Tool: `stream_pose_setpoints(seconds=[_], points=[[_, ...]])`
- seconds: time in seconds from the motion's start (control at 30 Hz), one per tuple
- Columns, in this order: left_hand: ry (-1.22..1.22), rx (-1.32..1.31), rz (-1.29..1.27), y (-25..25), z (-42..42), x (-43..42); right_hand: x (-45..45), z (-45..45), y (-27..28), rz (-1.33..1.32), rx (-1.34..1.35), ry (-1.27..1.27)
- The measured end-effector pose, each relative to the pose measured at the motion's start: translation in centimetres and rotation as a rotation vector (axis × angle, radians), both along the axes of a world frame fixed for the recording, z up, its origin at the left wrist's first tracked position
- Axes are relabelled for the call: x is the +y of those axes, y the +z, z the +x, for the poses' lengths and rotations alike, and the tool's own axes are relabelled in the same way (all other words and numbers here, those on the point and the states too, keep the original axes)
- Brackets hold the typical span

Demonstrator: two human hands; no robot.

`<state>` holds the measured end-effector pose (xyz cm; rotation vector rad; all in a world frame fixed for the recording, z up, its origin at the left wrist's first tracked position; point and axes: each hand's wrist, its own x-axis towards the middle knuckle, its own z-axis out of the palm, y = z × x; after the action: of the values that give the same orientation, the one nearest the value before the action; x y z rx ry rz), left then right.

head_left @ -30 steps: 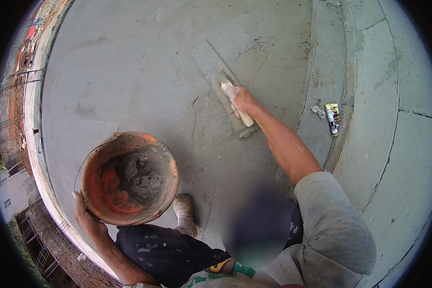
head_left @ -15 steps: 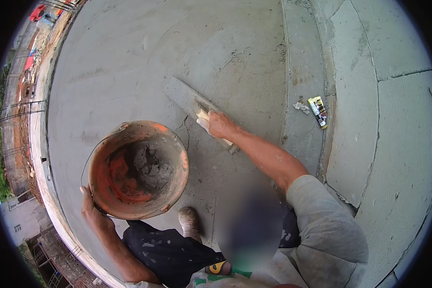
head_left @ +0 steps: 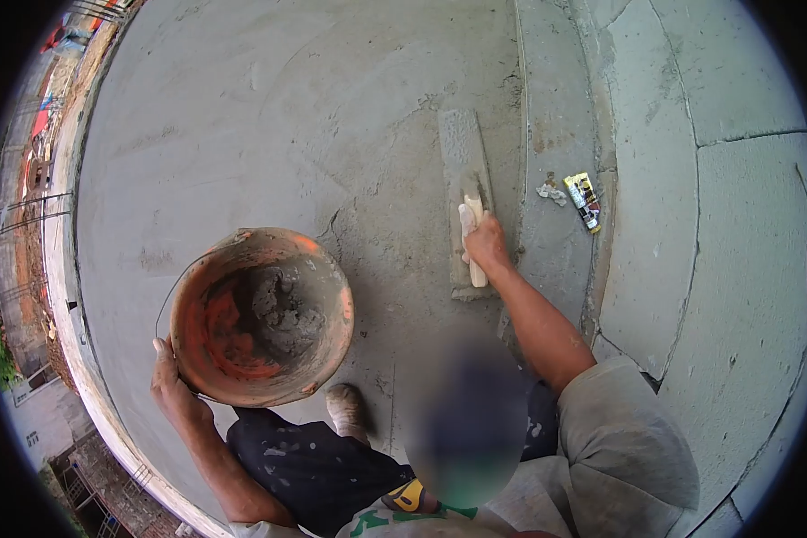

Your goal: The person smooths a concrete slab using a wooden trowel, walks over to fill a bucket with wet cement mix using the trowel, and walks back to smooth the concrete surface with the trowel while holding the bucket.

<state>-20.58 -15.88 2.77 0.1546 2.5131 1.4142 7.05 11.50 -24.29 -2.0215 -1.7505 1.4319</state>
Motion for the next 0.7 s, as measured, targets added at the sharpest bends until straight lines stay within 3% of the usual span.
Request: stream_pose_setpoints(seconds=[0.13,0.27,0.33,0.43,0.6,0.63,0.7], points=[[-0.087,0.048,-0.094,-0.1,0.0,-0.4,-3.0,2.2,1.6,-0.145,0.297,-0.155],[-0.051,0.07,-0.109,-0.2,0.5,-0.6,7.5,-1.9,-0.9,0.145,0.358,-0.211],[-0.018,0.067,-0.108,-0.3,0.5,-0.8,13.0,-4.4,-2.7,-0.006,0.583,-0.306],[0.061,0.05,-0.086,-0.7,0.3,-0.8,14.5,-8.3,-4.0,-0.116,0.419,-0.201],[0.092,-0.007,0.017,-1.2,-0.5,-0.1,1.9,-6.5,-2.6,-0.248,0.122,0.293],[0.092,-0.017,0.038,-1.3,-0.5,0.2,-2.0,-4.6,-6.6,-0.183,0.097,0.357],[0.08,0.018,0.014,-1.2,-0.3,0.8,-8.7,-1.1,-5.8,-0.108,0.057,0.45]])
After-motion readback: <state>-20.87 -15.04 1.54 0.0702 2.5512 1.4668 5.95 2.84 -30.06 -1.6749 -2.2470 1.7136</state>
